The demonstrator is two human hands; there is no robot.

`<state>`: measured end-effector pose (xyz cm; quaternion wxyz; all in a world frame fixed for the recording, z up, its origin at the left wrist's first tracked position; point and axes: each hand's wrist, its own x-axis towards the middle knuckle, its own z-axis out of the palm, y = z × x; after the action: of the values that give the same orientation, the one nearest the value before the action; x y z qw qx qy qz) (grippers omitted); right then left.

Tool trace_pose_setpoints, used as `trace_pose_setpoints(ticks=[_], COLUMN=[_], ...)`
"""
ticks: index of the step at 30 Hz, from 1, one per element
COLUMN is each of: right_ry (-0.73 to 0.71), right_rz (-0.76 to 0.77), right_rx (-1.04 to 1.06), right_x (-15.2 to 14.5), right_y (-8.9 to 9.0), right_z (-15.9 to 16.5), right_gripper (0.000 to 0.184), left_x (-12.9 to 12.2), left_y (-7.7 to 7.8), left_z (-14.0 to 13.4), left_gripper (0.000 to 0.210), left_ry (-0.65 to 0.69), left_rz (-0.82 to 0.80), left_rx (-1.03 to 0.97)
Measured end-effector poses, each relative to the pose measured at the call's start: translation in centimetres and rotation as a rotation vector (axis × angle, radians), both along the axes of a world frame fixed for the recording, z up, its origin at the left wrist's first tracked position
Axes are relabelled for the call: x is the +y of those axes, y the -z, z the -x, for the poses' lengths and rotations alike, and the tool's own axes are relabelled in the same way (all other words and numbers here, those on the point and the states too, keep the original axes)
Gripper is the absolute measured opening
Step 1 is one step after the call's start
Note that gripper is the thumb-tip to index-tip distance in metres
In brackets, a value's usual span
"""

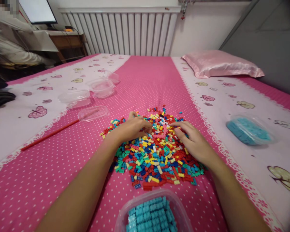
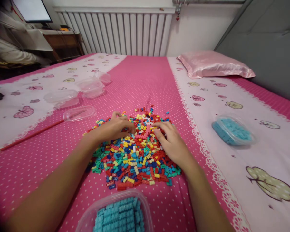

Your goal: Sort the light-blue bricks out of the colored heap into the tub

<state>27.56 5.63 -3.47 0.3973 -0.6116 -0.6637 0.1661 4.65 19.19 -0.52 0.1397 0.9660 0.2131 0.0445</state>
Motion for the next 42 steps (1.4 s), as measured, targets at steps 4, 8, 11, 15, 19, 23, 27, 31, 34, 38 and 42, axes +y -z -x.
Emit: trace_pose_setpoints(ticks=[4, 8, 11, 15, 19, 23, 27, 31, 34, 38, 42], right_ry=[0.002, 0.015, 0.034, 0.031, 0.019, 0.010, 0.026, 0.058, 0.047, -0.076, 0.068], right_rz=[0.001, -0.006, -0.014, -0.014, -0.011, -0.007, -0.017, -0.054, -0.088, 0.170, 0.274], right_rx=[0.002, 0.005, 0.008, 0.014, 0.028, 0.058, 0.123, 0.265, 0.577, 1.574, 1.903], right_x=[0.0, 0.0, 0.0, 0.0, 0.0, 0.0, 0.0, -0.3, -0.9, -1.3, -1.0], right_y=[0.0, -0.1, -0.2, -0.2, -0.1, -0.2, -0.4, -1.2, -2.7, -4.7, -5.0], right_z=[-0.1, -0.1, 0.0, 0.0, 0.1, 0.1, -0.1, 1.3, 3.6, 5.7, 5.5], right_gripper=[0.038, 0.037, 0.038, 0.038, 0.038, 0.038, 0.035, 0.035, 0.046, 0.057, 0.048], left_x=[0.0, 0.0, -0.1, -0.2, -0.4, -0.3, 0.3, -0.2, -2.3, -4.6, -4.0], left_y=[-0.2, -0.3, -0.3, -0.4, -0.4, -0.3, -0.3, -1.3, -2.4, -2.9, -2.7], left_z=[0.2, 0.2, 0.2, -0.1, -0.3, -0.1, 0.6, 0.5, -1.0, -3.1, -2.8], left_gripper=[0.010, 0.010, 0.009, 0.013, 0.014, 0.009, 0.013, 0.023, 0.027, 0.019, 0.030], left_ry=[-0.015, -0.018, -0.016, -0.011, -0.003, 0.008, -0.017, -0.074, -0.109, 0.009, -0.033], left_rz=[0.002, -0.019, -0.031, -0.031, -0.029, -0.022, -0.010, -0.021, -0.059, -0.100, -0.142], left_rx=[-0.005, -0.021, -0.028, -0.014, -0.010, -0.027, -0.073, -0.199, -0.422, -0.452, -0.433])
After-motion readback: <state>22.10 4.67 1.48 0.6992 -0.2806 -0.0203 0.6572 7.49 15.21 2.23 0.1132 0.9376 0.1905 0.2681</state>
